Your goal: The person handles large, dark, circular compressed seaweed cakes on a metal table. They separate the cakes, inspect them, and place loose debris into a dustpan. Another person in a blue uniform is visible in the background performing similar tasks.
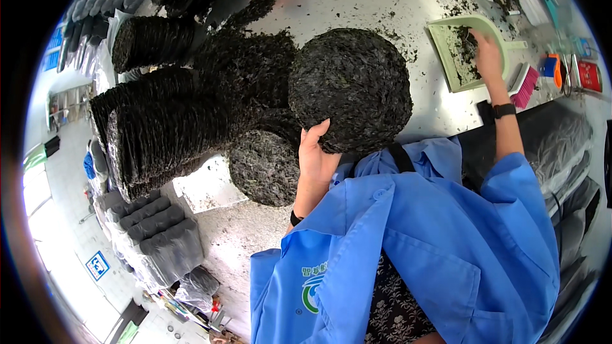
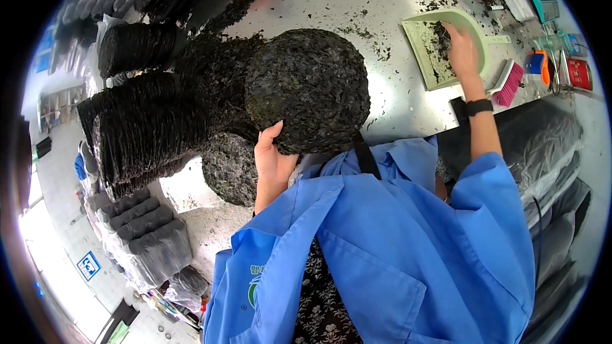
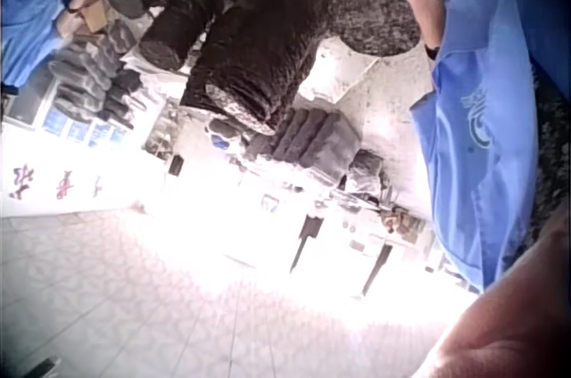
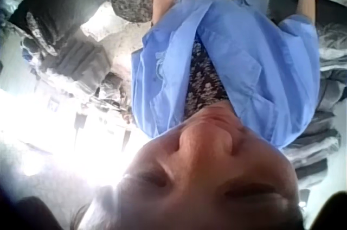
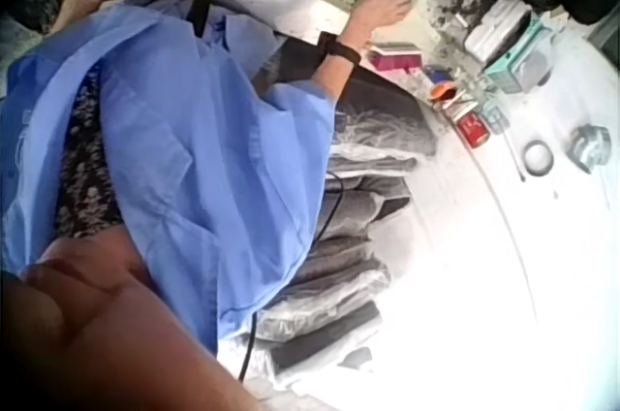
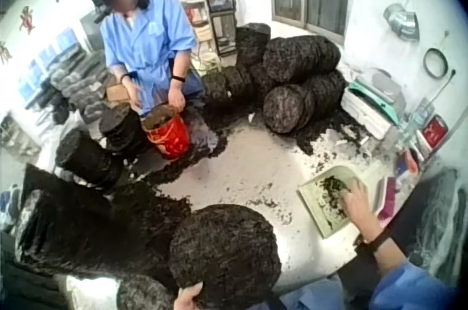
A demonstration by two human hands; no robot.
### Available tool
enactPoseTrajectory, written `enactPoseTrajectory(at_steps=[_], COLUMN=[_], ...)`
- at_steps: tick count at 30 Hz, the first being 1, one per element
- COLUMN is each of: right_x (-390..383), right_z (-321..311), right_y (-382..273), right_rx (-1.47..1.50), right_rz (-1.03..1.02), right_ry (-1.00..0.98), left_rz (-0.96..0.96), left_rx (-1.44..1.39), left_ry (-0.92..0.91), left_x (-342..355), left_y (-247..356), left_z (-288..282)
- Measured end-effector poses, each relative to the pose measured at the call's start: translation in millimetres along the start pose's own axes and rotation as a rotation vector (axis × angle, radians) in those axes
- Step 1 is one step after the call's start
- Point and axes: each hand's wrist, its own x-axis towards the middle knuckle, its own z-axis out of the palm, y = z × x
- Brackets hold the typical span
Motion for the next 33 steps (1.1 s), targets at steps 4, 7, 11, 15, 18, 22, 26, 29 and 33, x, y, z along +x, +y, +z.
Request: enactPoseTrajectory(at_steps=[4,7,11,15,18,22,26,29,33], right_x=[-13.9,-16.4,-41.8,-54.4,-56.1,-58.4,-59.2,-54.1,-44.6], right_z=[-28.2,-34.2,-77.1,-77.6,-70.2,-68.1,-64.7,-65.7,-60.2], right_y=[-7.8,-50.9,-175.5,-226.9,-232.4,-232.6,-233.0,-227.1,-196.5], right_rx=[-0.385,0.184,0.776,1.129,1.063,0.876,0.771,1.218,1.600], right_rz=[-0.268,-0.397,-0.541,-0.428,-0.465,-0.596,-0.628,-0.271,0.132], right_ry=[0.015,-0.002,-0.061,-0.154,-0.153,-0.045,-0.048,-0.428,-0.614], left_rz=[0.032,0.023,0.113,0.070,0.073,0.143,0.142,0.066,0.031], left_rx=[0.011,-0.017,0.148,0.246,0.271,0.384,0.441,0.245,0.173], left_ry=[-0.043,-0.030,-0.095,-0.160,-0.148,-0.173,-0.134,-0.048,-0.049], left_x=[0.7,3.3,-2.9,-5.6,-11.4,-7.7,-4.6,-9.6,-4.8], left_y=[0.3,-1.2,-3.7,-7.7,-11.5,-20.9,-23.7,-15.0,-7.5], left_z=[0.2,0.8,22.0,24.7,25.7,14.7,8.8,24.4,15.9])
